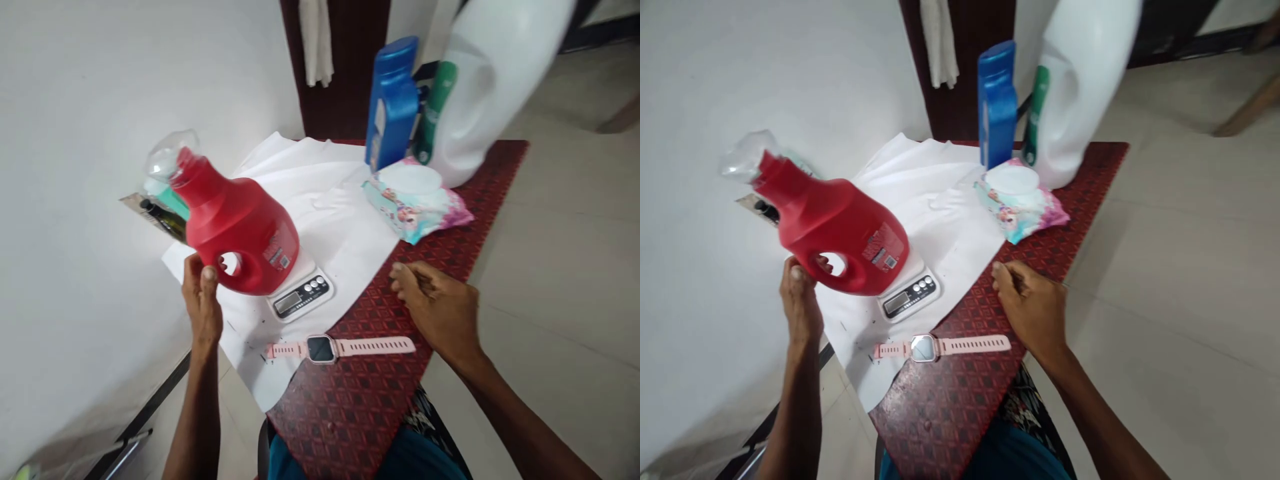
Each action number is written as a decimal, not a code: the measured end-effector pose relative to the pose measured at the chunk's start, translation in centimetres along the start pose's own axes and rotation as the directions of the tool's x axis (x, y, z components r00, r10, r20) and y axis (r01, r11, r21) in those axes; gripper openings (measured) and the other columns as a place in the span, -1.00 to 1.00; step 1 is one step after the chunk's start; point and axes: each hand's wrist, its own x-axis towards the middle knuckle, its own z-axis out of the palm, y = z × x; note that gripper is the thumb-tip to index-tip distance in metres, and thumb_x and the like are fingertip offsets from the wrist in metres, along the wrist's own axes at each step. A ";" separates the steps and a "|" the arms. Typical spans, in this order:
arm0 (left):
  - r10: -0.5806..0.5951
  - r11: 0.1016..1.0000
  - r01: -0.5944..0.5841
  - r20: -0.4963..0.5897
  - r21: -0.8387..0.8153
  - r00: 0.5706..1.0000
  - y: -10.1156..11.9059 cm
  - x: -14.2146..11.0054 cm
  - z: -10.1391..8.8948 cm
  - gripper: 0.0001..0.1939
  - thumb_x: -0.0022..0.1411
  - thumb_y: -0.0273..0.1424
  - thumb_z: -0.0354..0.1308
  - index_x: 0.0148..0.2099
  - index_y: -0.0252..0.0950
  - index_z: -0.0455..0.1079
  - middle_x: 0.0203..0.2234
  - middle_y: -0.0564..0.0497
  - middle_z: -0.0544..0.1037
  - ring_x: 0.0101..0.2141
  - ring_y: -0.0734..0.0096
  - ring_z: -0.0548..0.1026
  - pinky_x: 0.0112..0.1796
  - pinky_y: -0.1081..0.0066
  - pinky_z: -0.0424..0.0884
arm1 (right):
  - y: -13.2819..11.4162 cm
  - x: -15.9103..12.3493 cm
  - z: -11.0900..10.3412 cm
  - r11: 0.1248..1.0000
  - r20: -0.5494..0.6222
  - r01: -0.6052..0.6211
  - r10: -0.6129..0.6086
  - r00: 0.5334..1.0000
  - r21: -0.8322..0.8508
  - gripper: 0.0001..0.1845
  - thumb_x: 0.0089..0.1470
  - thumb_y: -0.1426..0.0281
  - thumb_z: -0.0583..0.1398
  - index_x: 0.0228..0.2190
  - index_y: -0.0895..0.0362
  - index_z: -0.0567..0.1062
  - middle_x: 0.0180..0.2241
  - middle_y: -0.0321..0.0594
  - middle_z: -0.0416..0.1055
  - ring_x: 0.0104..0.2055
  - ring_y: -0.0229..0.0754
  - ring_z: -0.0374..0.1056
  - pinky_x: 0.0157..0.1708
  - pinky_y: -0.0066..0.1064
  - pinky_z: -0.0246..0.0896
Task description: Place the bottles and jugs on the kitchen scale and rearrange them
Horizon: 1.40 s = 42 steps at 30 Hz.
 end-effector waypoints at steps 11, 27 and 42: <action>-0.145 0.967 0.129 -0.056 -0.219 0.988 0.4 -0.8 3.5 -0.48 0.28 0.17 0.37 -0.24 -0.21 0.45 -0.42 0.03 0.42 -0.40 0.37 0.34 -0.34 0.34 0.34 | 0.1 0.6 0.1 0.987 -0.010 -0.160 0.160 0.987 -0.021 -0.55 -0.01 -0.12 0.24 -0.49 0.00 0.60 -0.49 -0.11 0.62 -0.46 0.05 0.55 -0.23 -0.05 0.45; -0.212 0.953 0.052 -0.538 -0.297 0.815 -4.5 7.5 -0.1 -0.25 -0.04 0.10 0.51 -0.57 -0.19 0.01 -0.71 0.24 0.06 -0.64 0.62 0.00 -0.59 0.43 0.03 | -0.6 0.8 -0.3 0.994 0.050 -0.097 0.100 0.994 -0.050 -0.49 0.15 -0.11 0.21 -0.54 0.02 0.57 -0.54 -0.15 0.59 -0.52 -0.03 0.51 -0.33 -0.17 0.38; -0.044 0.996 -0.008 -0.544 -0.094 0.838 -11.0 10.0 -0.4 -0.42 0.22 0.03 0.39 -0.49 -0.20 0.15 -0.67 0.15 0.19 -0.60 0.47 0.16 -0.59 0.41 0.10 | -0.1 0.6 0.0 0.997 0.047 0.074 -0.073 0.996 -0.023 -0.52 0.38 0.08 0.15 -0.54 0.02 0.45 -0.59 -0.30 0.48 -0.56 -0.20 0.35 -0.44 -0.35 0.17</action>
